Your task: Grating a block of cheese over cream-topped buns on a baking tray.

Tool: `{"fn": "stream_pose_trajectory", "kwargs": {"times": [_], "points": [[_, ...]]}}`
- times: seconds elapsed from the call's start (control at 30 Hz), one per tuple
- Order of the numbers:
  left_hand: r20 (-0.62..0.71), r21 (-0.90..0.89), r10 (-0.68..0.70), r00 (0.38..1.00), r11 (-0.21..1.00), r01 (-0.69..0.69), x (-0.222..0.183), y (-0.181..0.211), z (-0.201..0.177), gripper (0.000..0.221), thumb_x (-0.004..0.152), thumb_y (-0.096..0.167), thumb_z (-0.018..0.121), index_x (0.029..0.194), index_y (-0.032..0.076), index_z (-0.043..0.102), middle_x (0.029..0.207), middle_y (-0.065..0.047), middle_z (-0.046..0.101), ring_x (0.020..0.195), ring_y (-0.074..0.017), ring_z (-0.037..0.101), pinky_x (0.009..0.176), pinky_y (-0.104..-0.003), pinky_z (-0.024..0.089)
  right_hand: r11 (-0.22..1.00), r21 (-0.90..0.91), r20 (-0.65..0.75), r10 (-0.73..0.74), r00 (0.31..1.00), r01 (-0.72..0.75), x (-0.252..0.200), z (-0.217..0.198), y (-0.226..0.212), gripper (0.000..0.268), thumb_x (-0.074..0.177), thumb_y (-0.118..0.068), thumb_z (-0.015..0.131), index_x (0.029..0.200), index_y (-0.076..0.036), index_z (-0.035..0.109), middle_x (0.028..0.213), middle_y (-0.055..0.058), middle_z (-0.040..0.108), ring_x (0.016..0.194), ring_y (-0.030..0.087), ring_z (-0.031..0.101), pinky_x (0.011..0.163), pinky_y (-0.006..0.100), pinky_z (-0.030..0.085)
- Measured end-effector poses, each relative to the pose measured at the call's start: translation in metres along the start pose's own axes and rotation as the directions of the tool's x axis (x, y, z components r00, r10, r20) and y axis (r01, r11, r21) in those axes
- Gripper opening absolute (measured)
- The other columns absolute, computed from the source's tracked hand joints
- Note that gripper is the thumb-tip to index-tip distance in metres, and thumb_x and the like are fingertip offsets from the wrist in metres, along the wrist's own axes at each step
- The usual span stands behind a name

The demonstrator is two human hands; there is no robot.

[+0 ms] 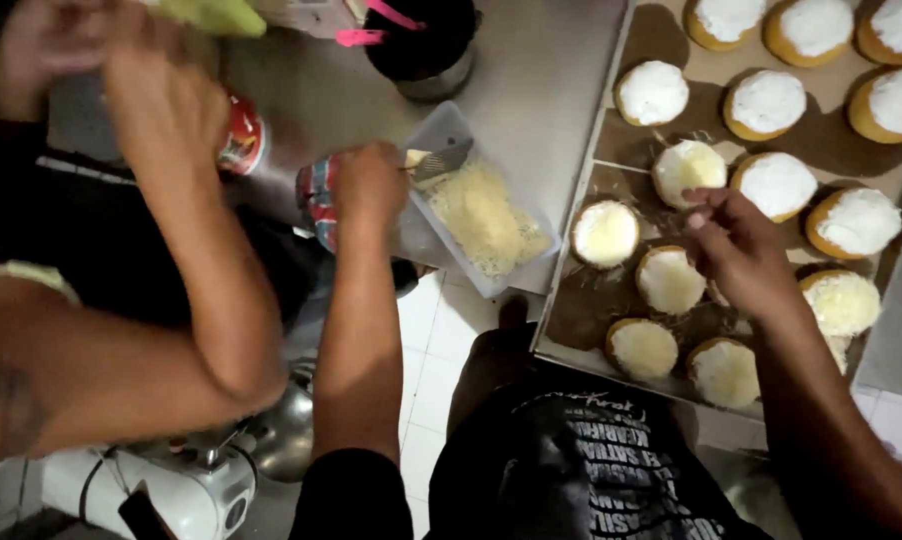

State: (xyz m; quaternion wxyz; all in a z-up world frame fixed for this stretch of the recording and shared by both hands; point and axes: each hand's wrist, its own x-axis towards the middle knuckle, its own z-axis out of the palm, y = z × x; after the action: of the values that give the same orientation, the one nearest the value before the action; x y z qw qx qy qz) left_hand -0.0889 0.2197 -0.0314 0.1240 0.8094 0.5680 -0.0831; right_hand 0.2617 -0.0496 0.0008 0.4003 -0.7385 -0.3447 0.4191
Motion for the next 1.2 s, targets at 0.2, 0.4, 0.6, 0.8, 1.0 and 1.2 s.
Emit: {"fn": "stream_pose_trajectory", "kwargs": {"times": [0.2, 0.4, 0.6, 0.8, 1.0, 1.2], "points": [[-0.478, -0.068, -0.212, 0.852, 0.976, 0.205, 0.014, -0.012, 0.007, 0.078, 0.072, 0.021, 0.074, 0.147, 0.016, 0.053, 0.135, -0.02, 0.053, 0.117, -0.052, 0.052, 0.103, -0.06, 0.042, 0.993, -0.004, -0.119, -0.116, 0.986, 0.117, -0.046, -0.033, 0.061, 0.024, 0.103, -0.017, 0.06, 0.124, -0.006, 0.064, 0.128, 0.004, 0.066, 0.118, 0.015, 0.057, 0.105, 0.032, 0.043], [-0.762, -0.364, -0.039, 0.646, 0.851, -0.379, -0.074, 0.031, 0.046, 0.088, 0.101, -0.002, 0.09, 0.165, 0.007, 0.031, 0.164, -0.027, 0.019, 0.15, -0.0471, 0.047, 0.123, -0.048, 0.052, 0.996, 0.057, -0.363, -0.036, 0.931, 0.061, -0.114, -0.106, 0.089, 0.026, 0.106, -0.011, 0.061, 0.132, -0.005, 0.059, 0.11, 0.008, 0.065, 0.084, 0.012, 0.057, 0.074, 0.024, 0.049], [-0.714, -0.271, 0.138, 0.687, 0.85, -0.452, -0.173, 0.106, 0.079, 0.061, 0.107, 0.027, 0.058, 0.146, -0.016, 0.038, 0.138, -0.033, 0.035, 0.131, -0.0483, 0.039, 0.117, -0.06, 0.039, 0.904, -0.34, -0.62, -0.007, 0.784, -0.261, -0.177, -0.155, 0.132, 0.025, 0.105, -0.001, 0.072, 0.13, 0.005, 0.07, 0.111, 0.016, 0.072, 0.077, 0.021, 0.061, 0.073, 0.035, 0.054], [-0.198, -0.784, 0.145, 0.969, 0.57, -0.245, -0.201, 0.223, 0.132, 0.044, 0.073, -0.006, 0.081, 0.113, -0.008, 0.062, 0.11, -0.023, 0.056, 0.104, -0.0314, 0.062, 0.092, -0.037, 0.05, 0.61, -0.788, -0.375, -0.579, 0.724, 0.08, -0.186, -0.14, 0.206, 0.03, 0.09, -0.001, 0.08, 0.12, 0.001, 0.076, 0.109, 0.019, 0.07, 0.1, 0.037, 0.07, 0.09, 0.044, 0.055], [-0.541, -0.34, 0.684, 0.489, 0.354, -0.872, -0.22, 0.31, 0.168, 0.023, 0.084, 0.019, 0.082, 0.106, 0.013, 0.078, 0.097, -0.009, 0.067, 0.082, -0.0316, 0.064, 0.075, -0.046, 0.054, 0.546, -0.614, 0.152, -0.626, 0.765, 0.569, -0.177, -0.11, 0.254, 0.026, 0.091, -0.024, 0.069, 0.116, -0.015, 0.072, 0.107, 0.015, 0.069, 0.096, 0.037, 0.067, 0.083, 0.052, 0.051], [-0.539, -0.448, 0.448, 0.714, 0.566, -0.693, -0.258, 0.318, 0.178, 0.032, 0.083, 0.013, 0.082, 0.115, 0.012, 0.077, 0.1, -0.011, 0.066, 0.083, -0.0305, 0.064, 0.077, -0.042, 0.054, 0.391, -0.446, 0.217, -0.825, 0.521, 0.805, -0.137, -0.107, 0.202, 0.017, 0.101, -0.021, 0.063, 0.112, -0.014, 0.074, 0.12, 0.016, 0.069, 0.094, 0.034, 0.066, 0.078, 0.043, 0.049]]}}
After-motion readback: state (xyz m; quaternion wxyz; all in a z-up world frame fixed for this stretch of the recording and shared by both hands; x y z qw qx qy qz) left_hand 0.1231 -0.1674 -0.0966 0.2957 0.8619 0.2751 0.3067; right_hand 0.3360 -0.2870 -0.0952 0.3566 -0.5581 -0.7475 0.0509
